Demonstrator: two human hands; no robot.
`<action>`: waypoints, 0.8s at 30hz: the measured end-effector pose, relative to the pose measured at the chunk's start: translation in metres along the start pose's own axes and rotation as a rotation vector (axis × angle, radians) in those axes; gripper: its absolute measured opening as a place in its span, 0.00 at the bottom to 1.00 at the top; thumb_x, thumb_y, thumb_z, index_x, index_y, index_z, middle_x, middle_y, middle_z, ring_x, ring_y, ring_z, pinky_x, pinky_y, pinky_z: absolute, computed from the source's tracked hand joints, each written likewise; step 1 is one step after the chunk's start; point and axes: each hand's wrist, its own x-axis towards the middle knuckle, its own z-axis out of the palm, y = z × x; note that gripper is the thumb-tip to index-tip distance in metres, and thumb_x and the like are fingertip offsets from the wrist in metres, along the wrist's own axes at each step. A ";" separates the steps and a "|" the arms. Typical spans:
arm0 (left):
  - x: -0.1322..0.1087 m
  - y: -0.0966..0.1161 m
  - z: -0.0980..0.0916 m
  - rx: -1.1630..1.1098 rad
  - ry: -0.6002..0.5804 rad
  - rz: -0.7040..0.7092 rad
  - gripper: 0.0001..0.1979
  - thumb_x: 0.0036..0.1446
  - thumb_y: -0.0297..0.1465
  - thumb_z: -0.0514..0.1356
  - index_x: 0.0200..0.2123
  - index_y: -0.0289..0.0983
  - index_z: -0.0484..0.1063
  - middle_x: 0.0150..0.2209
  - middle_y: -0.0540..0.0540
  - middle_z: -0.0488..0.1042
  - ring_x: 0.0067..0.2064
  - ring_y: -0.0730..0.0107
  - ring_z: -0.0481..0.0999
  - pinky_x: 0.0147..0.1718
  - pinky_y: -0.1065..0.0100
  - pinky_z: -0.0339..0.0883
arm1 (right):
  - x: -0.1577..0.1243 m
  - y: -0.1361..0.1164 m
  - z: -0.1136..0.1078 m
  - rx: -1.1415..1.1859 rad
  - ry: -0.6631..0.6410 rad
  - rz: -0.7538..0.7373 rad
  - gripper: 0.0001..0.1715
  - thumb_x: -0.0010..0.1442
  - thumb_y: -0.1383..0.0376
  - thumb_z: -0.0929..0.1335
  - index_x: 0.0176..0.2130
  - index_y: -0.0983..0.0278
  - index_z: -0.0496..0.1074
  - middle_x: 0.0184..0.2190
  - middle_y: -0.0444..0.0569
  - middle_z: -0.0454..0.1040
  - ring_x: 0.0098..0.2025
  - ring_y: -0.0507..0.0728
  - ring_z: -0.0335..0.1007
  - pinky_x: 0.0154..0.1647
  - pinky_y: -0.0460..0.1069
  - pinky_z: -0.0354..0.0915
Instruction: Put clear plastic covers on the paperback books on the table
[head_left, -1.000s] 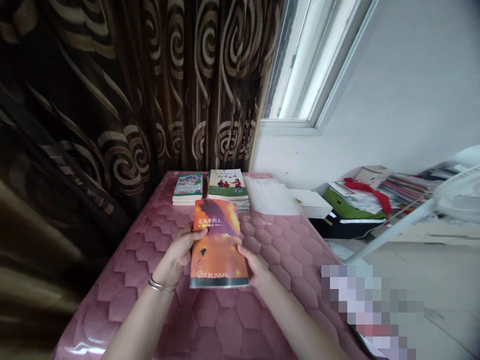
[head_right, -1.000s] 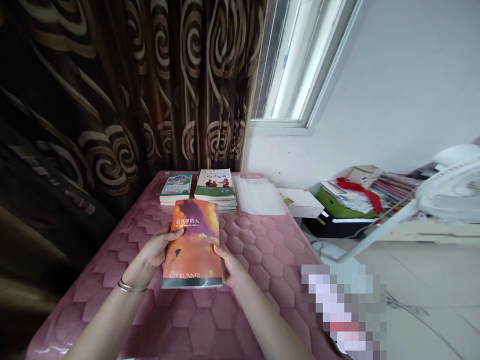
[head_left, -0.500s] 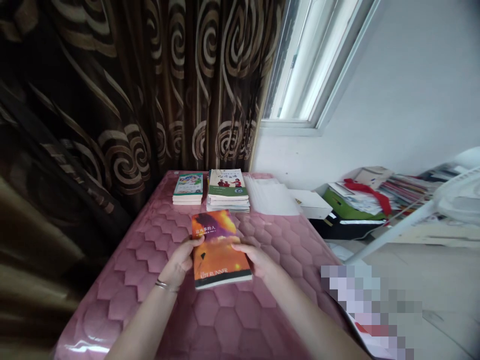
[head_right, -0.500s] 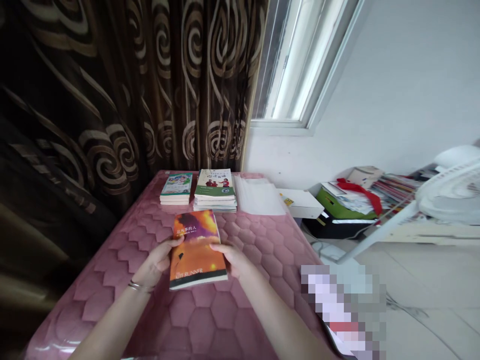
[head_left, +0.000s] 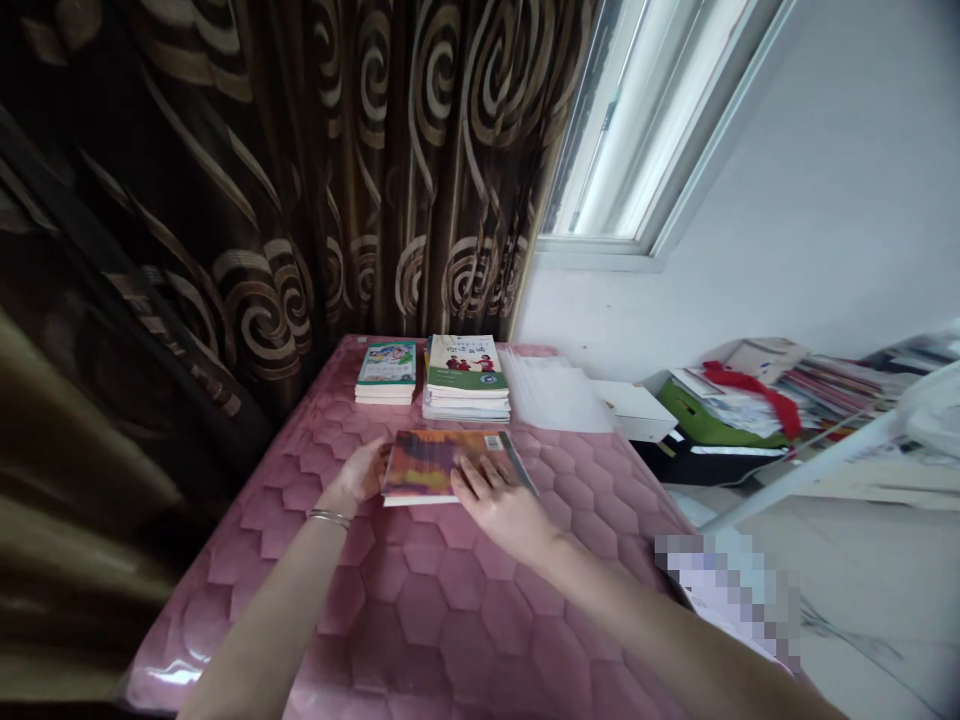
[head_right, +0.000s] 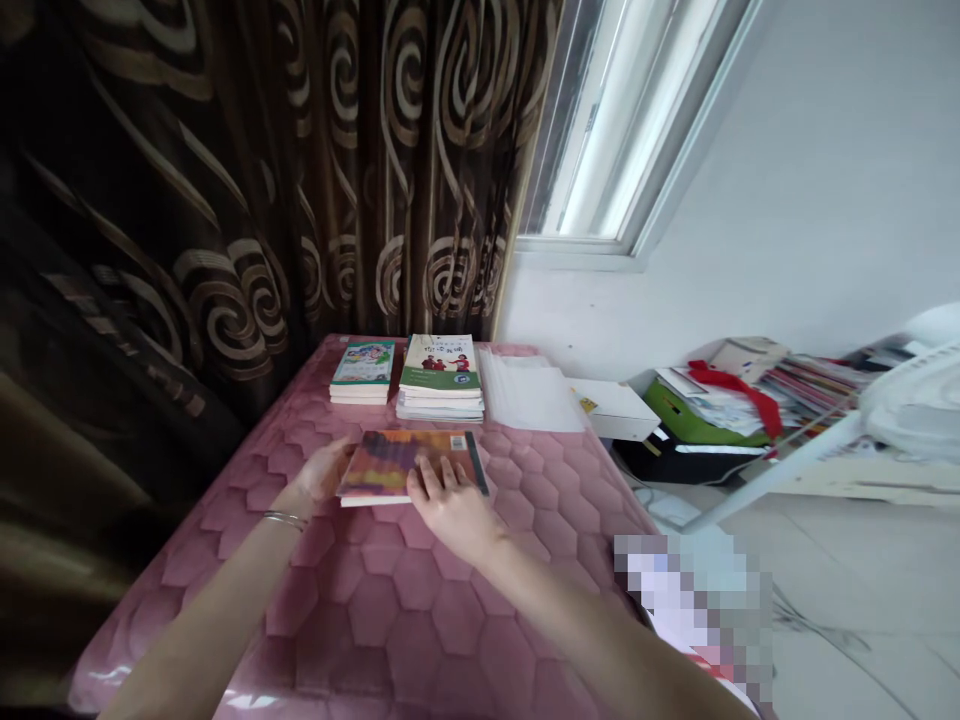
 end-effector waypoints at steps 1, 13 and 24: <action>-0.001 -0.005 0.000 -0.011 0.005 -0.013 0.11 0.49 0.35 0.61 0.34 0.33 0.71 0.34 0.39 0.78 0.40 0.56 0.78 0.42 0.56 0.71 | -0.009 -0.002 0.016 -0.024 0.005 -0.025 0.28 0.56 0.76 0.62 0.55 0.62 0.66 0.57 0.59 0.65 0.53 0.65 0.67 0.51 0.61 0.64; -0.025 -0.026 0.006 0.665 0.278 0.304 0.27 0.38 0.16 0.61 0.45 0.36 0.72 0.59 0.37 0.64 0.64 0.50 0.53 0.63 0.55 0.42 | -0.056 -0.015 0.054 0.010 -0.019 -0.121 0.26 0.57 0.72 0.65 0.56 0.64 0.66 0.56 0.58 0.67 0.52 0.64 0.69 0.48 0.57 0.68; -0.022 -0.019 0.000 0.549 -0.076 0.448 0.11 0.52 0.33 0.61 0.38 0.38 0.78 0.47 0.42 0.76 0.52 0.61 0.71 0.58 0.62 0.56 | -0.045 0.004 0.014 0.454 -0.247 0.077 0.16 0.65 0.63 0.60 0.43 0.58 0.76 0.43 0.48 0.78 0.45 0.58 0.74 0.45 0.50 0.67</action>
